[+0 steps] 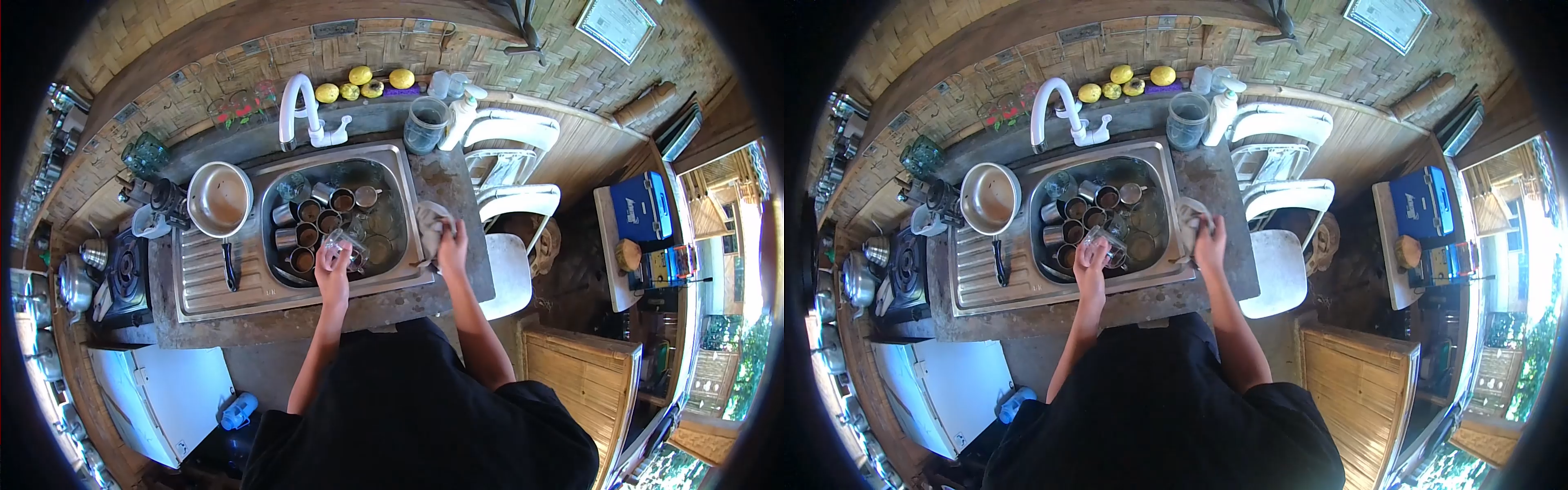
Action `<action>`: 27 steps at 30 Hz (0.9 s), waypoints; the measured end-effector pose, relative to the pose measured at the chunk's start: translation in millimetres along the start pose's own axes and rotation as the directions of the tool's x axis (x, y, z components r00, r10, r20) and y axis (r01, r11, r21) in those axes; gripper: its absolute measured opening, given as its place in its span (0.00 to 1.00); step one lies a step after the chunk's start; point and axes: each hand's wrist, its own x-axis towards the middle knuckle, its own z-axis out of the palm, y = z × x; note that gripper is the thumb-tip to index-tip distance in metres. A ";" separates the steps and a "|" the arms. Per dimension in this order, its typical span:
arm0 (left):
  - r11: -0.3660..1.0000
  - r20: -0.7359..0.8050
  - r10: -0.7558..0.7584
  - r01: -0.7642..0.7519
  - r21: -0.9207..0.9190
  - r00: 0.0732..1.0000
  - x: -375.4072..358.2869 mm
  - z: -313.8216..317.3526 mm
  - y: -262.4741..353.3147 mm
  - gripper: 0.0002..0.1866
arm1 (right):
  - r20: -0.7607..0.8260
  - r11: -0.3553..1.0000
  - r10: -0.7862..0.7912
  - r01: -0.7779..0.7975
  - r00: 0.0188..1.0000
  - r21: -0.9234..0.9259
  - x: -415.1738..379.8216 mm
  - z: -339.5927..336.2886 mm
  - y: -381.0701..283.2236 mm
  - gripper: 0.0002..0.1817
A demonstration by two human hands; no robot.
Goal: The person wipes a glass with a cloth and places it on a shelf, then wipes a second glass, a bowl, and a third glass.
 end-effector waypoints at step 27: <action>0.963 0.192 0.016 0.037 -0.268 0.981 -19.2 -75.0 101.5 0.35 | 0.367 0.930 -0.311 0.360 0.877 -0.071 -209.3 149.4 -91.0 0.15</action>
